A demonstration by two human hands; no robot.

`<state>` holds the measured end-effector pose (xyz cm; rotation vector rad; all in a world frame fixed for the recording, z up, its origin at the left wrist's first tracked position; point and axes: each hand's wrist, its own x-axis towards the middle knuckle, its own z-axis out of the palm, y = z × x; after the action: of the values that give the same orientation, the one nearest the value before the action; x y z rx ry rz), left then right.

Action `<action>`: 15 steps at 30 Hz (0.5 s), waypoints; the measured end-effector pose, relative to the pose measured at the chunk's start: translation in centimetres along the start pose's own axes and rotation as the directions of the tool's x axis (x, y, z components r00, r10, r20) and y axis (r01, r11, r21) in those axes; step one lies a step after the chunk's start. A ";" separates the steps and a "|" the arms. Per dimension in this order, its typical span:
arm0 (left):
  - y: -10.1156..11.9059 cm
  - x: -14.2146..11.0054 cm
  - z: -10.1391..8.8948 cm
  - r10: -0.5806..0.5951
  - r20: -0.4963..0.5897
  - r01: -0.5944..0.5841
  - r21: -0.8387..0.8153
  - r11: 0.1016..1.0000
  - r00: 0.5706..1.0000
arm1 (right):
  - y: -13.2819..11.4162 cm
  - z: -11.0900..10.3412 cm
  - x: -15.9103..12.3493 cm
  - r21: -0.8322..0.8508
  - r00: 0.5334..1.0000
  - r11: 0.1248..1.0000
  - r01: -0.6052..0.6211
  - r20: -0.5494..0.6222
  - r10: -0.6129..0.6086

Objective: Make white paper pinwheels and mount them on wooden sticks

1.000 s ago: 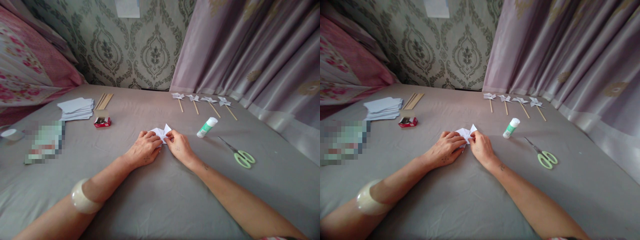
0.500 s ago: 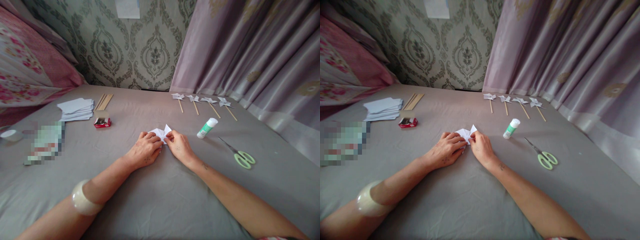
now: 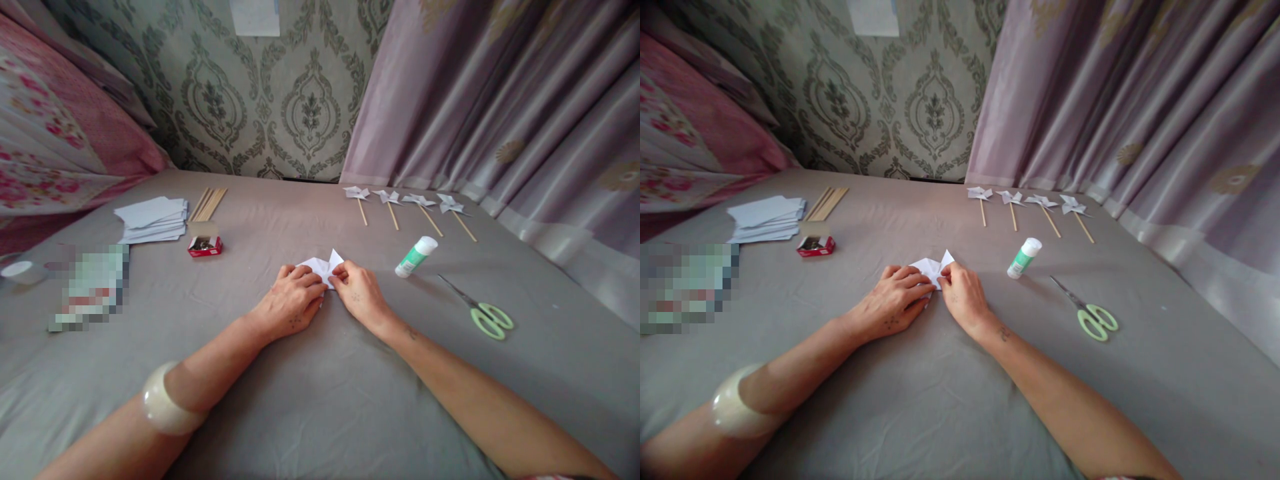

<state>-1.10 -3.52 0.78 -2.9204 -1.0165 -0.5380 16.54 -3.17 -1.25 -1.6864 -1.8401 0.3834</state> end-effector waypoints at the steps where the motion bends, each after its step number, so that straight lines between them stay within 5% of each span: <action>1: 0.0 0.0 0.0 0.000 0.000 0.000 -0.001 1.000 1.000 | 0.0 0.0 0.0 -0.001 1.000 1.000 0.000 -0.003 0.000; 15: 0.0 0.0 0.1 -0.007 -0.009 0.007 -0.002 1.000 1.000 | -1.0 -0.9 -0.1 -0.113 0.977 0.978 0.177 0.138 -0.161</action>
<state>-1.02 -3.52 0.68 -2.9147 -1.0255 -0.5516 16.33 -3.59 0.00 -1.6022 -2.1245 0.3172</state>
